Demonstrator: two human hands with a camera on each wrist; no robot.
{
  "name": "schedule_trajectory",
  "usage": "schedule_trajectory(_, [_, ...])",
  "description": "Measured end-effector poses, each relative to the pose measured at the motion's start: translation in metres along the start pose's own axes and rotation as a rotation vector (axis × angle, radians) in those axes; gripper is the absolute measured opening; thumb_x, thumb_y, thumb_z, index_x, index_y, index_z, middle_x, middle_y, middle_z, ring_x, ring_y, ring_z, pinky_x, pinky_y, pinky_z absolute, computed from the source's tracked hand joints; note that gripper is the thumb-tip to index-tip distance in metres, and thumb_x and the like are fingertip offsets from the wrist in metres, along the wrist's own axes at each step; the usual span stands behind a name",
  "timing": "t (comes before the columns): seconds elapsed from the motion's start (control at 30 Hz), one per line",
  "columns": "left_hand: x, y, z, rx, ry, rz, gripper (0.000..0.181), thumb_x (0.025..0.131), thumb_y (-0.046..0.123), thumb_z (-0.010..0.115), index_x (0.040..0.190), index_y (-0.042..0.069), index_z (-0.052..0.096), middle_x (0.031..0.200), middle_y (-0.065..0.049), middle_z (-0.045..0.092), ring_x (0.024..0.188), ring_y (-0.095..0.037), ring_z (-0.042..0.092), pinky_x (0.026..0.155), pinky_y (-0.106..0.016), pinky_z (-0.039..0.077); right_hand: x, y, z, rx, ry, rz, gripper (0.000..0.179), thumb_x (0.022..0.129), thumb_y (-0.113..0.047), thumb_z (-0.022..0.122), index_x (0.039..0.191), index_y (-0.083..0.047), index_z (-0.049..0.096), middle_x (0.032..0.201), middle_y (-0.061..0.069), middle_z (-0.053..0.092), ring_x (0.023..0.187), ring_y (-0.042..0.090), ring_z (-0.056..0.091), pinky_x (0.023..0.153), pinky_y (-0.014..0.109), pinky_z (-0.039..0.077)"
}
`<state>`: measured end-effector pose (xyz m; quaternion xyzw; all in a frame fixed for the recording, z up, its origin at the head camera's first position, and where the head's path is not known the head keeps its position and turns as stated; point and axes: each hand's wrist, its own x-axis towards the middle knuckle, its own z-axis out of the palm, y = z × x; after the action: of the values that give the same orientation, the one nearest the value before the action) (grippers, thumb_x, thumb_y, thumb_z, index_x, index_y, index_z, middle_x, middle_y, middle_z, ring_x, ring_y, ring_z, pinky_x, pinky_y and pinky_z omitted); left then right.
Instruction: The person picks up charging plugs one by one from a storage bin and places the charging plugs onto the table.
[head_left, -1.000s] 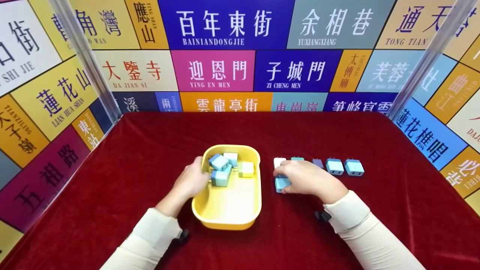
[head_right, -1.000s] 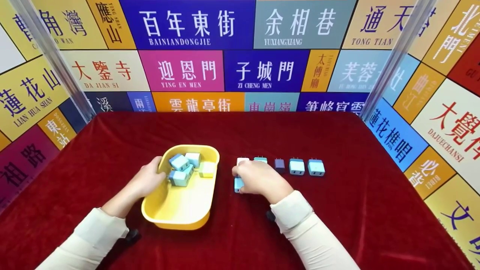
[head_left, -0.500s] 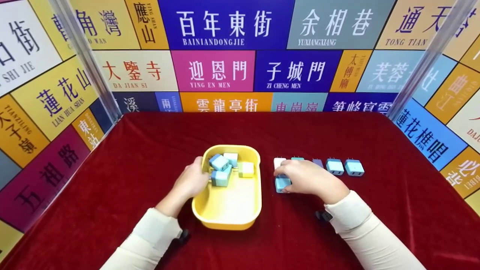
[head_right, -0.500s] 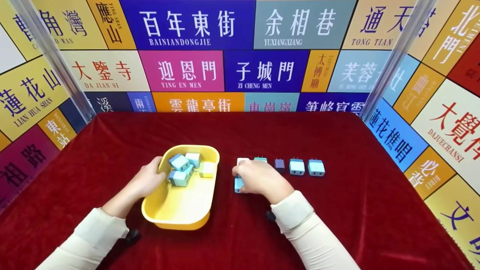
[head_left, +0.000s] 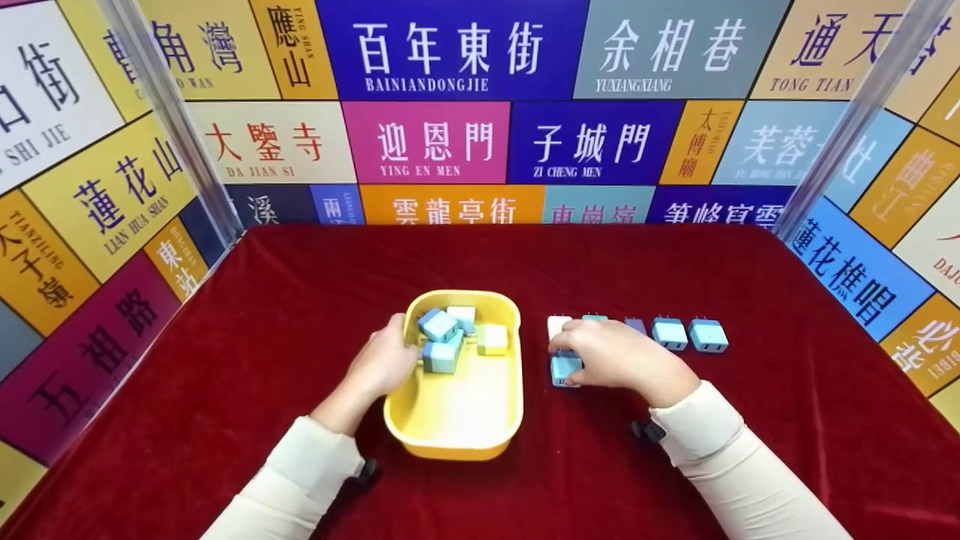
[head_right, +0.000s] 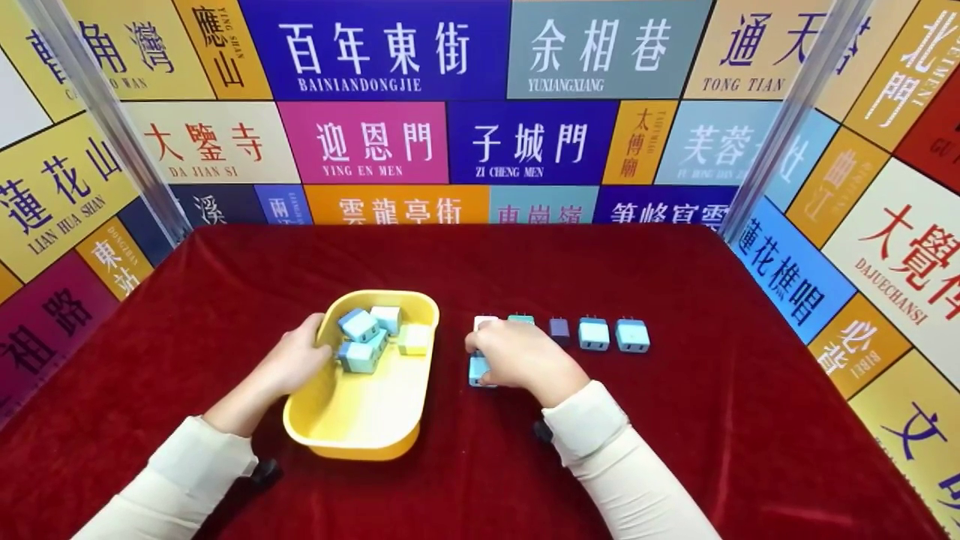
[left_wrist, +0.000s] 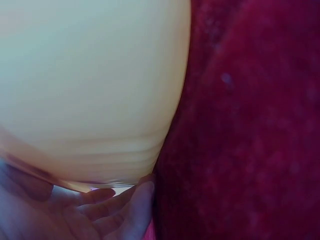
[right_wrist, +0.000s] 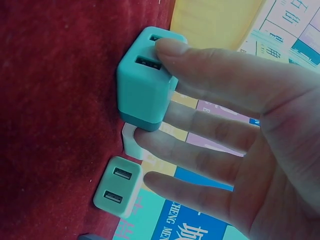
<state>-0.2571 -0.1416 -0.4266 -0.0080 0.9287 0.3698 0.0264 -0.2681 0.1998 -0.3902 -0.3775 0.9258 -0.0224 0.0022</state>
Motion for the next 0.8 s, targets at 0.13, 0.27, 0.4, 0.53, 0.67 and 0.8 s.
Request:
schedule_trajectory(0.13, [-0.0002,0.0002,-0.0004,0.004,0.002,0.0,0.057,0.103,0.016,0.06,0.157,0.004,0.042,0.139,-0.022,0.065,0.123,-0.033,0.065,0.101,-0.052,0.055,-0.0001,-0.0003,-0.0002,-0.004,-0.006,0.005,0.036,0.082,-0.017,0.092,0.115,-0.011,0.079,0.109,0.007,0.072,0.097,0.024,0.066,0.089,0.046,0.06])
schedule_trajectory(0.27, [-0.0002,-0.0005,-0.0003,0.006,0.002,0.005,0.057,0.103,0.014,0.059,0.157,0.003,0.042,0.138,-0.022,0.066,0.122,-0.033,0.065,0.101,-0.053,0.055,0.0003,-0.0005,0.0002,-0.005,-0.006,0.002,0.036,0.082,-0.017,0.093,0.114,-0.011,0.079,0.108,0.007,0.072,0.096,0.024,0.066,0.088,0.046,0.06])
schedule_trajectory(0.4, [-0.0001,-0.0005,-0.0004,-0.002,0.001,0.008,0.058,0.103,0.014,0.059,0.157,0.003,0.042,0.139,-0.023,0.065,0.124,-0.033,0.065,0.102,-0.053,0.055,-0.0003,-0.0015,-0.0021,0.0,-0.003,0.011,0.035,0.082,-0.016,0.092,0.114,-0.01,0.079,0.109,0.007,0.072,0.097,0.024,0.066,0.09,0.046,0.06])
schedule_trajectory(0.53, [0.0003,-0.0005,-0.0004,-0.006,0.0,0.009,0.058,0.103,0.014,0.059,0.157,0.002,0.042,0.14,-0.023,0.065,0.125,-0.033,0.064,0.102,-0.052,0.055,-0.0015,-0.0019,-0.0048,0.01,0.009,0.006,0.033,0.083,-0.014,0.091,0.112,-0.009,0.079,0.107,0.006,0.073,0.096,0.024,0.066,0.091,0.045,0.06])
schedule_trajectory(0.67, [0.0002,-0.0005,-0.0007,-0.004,-0.006,0.004,0.058,0.102,0.013,0.057,0.157,0.004,0.043,0.14,-0.021,0.065,0.123,-0.032,0.065,0.101,-0.052,0.056,-0.0019,-0.0019,-0.0067,0.007,0.026,-0.014,0.028,0.081,-0.012,0.091,0.106,-0.01,0.078,0.101,0.005,0.071,0.091,0.023,0.064,0.086,0.043,0.06])
schedule_trajectory(0.8, [0.0001,-0.001,-0.0009,-0.004,-0.014,0.003,0.057,0.102,0.013,0.055,0.157,0.004,0.042,0.14,-0.021,0.065,0.122,-0.032,0.065,0.1,-0.053,0.056,-0.0014,-0.0021,-0.0064,0.0,0.026,-0.016,0.028,0.081,-0.011,0.09,0.106,-0.009,0.079,0.101,0.006,0.071,0.091,0.024,0.065,0.086,0.044,0.06])
